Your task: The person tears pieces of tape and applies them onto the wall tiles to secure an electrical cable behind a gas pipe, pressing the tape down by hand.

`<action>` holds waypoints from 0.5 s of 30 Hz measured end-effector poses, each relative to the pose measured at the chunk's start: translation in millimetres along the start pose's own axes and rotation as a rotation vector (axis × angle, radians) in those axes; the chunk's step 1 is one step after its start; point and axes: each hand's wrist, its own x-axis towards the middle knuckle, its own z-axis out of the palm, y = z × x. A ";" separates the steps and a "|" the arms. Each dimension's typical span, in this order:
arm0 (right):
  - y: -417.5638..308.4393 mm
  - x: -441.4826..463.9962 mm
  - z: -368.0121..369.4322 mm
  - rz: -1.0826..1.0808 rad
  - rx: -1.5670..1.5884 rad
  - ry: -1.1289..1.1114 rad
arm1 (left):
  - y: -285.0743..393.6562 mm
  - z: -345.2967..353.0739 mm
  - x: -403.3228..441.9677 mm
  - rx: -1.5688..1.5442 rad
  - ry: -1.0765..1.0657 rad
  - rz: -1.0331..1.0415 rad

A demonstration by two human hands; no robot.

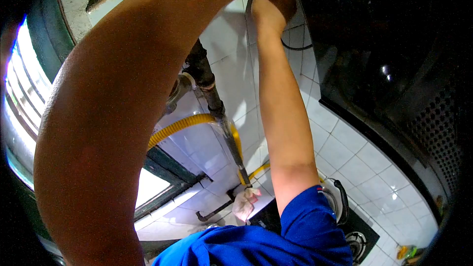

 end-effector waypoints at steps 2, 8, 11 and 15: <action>-3.1 -4.5 -2.1 0.032 0.072 -0.022 | -1.3 -7.4 -4.8 0.141 -0.132 0.115; -8.2 -7.1 -4.9 0.055 0.159 -0.012 | -0.9 -31.9 -14.1 0.183 -0.133 0.212; -1.4 -6.5 -1.9 -0.006 0.168 0.012 | -2.6 -19.0 -11.2 0.063 -0.012 0.200; 3.6 -6.3 2.0 0.036 0.213 0.015 | -3.1 -33.4 -17.3 0.166 -0.058 0.209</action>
